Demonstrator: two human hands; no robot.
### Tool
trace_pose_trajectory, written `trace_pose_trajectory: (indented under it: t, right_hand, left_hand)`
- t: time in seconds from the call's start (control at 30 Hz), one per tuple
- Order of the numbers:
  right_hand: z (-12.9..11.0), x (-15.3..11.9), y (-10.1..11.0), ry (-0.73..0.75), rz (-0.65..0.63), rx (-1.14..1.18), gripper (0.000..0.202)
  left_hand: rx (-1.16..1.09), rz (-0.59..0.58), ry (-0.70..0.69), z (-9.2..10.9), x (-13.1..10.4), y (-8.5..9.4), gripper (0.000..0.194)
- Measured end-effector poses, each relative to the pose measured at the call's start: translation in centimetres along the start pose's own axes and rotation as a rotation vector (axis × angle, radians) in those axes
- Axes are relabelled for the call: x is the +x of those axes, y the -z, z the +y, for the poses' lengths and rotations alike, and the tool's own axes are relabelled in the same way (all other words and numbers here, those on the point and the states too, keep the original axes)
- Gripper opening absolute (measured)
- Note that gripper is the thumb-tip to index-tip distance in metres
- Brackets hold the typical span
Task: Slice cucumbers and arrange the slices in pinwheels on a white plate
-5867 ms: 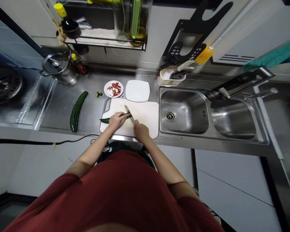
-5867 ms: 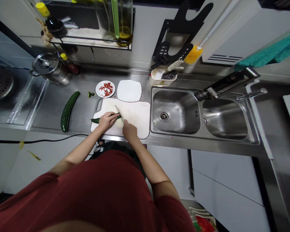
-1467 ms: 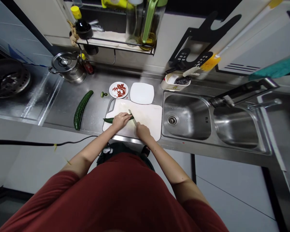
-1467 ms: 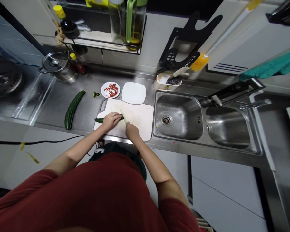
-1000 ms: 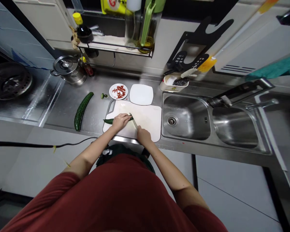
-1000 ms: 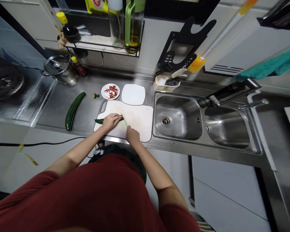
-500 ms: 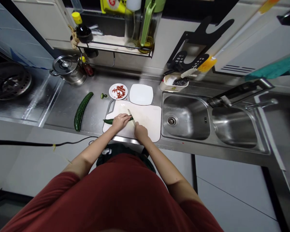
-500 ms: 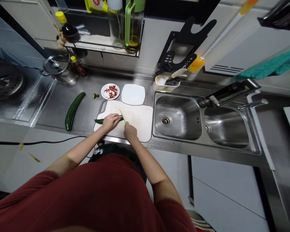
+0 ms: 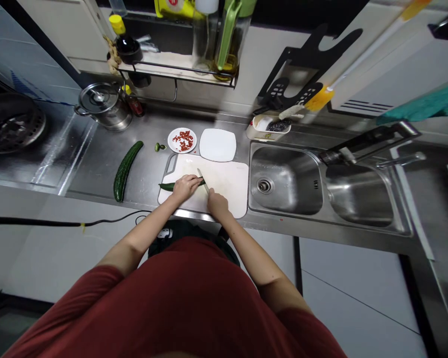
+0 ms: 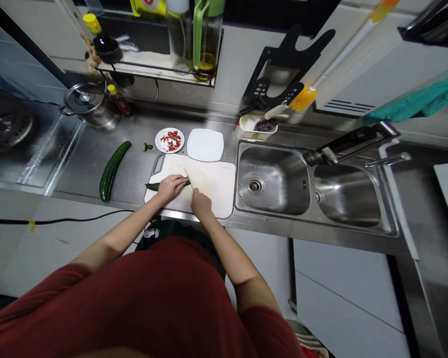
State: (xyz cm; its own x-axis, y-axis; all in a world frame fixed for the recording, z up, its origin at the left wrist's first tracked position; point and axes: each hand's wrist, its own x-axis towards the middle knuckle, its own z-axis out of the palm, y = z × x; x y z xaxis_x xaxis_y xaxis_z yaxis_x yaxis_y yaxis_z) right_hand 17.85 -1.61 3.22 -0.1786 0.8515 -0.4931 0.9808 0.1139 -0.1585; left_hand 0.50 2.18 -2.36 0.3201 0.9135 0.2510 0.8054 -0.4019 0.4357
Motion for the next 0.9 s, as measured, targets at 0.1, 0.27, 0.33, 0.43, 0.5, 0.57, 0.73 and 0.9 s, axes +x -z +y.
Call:
trace_pose_trajectory:
  t: [0.1, 0.27, 0.33, 0.43, 0.5, 0.57, 0.73, 0.9]
  right_hand:
    - [0.6, -1.4, -0.4, -0.020, -0.045, -0.005, 0.026]
    - [1.3, -2.8, -0.9, -0.047, -0.103, -0.003, 0.028]
    - [1.2, -2.7, -0.9, -0.044, -0.101, 0.009, 0.029]
    - [0.8, -2.1, -0.7, -0.040, -0.081, 0.014, 0.029]
    - [0.5, -1.5, -0.5, -0.041, -0.071, 0.014, 0.029]
    - [0.2, -0.9, -0.2, -0.024, -0.050, 0.013, 0.031]
    - [-0.1, 0.4, 0.1, 0.010, -0.017, 0.025, 0.029]
    - [-0.2, 0.8, -0.1, 0.006, 0.014, 0.013, 0.030]
  left_hand:
    - [0.003, 0.000, -0.002, 0.0, 0.0, 0.0, 0.030]
    - [0.014, 0.004, 0.004, -0.1, 0.0, -0.1, 0.029]
    - [0.019, 0.004, 0.005, -0.1, 0.1, -0.1, 0.029]
    - [0.015, 0.007, -0.002, -0.1, 0.1, -0.1, 0.028]
    - [0.007, 0.009, -0.005, -0.1, 0.1, -0.1, 0.028]
    - [0.002, 0.012, -0.003, 0.0, 0.1, 0.0, 0.029]
    - [0.016, 0.014, -0.007, 0.1, 0.1, 0.0, 0.029]
    - [0.016, 0.020, -0.006, 0.0, 0.1, -0.1, 0.029]
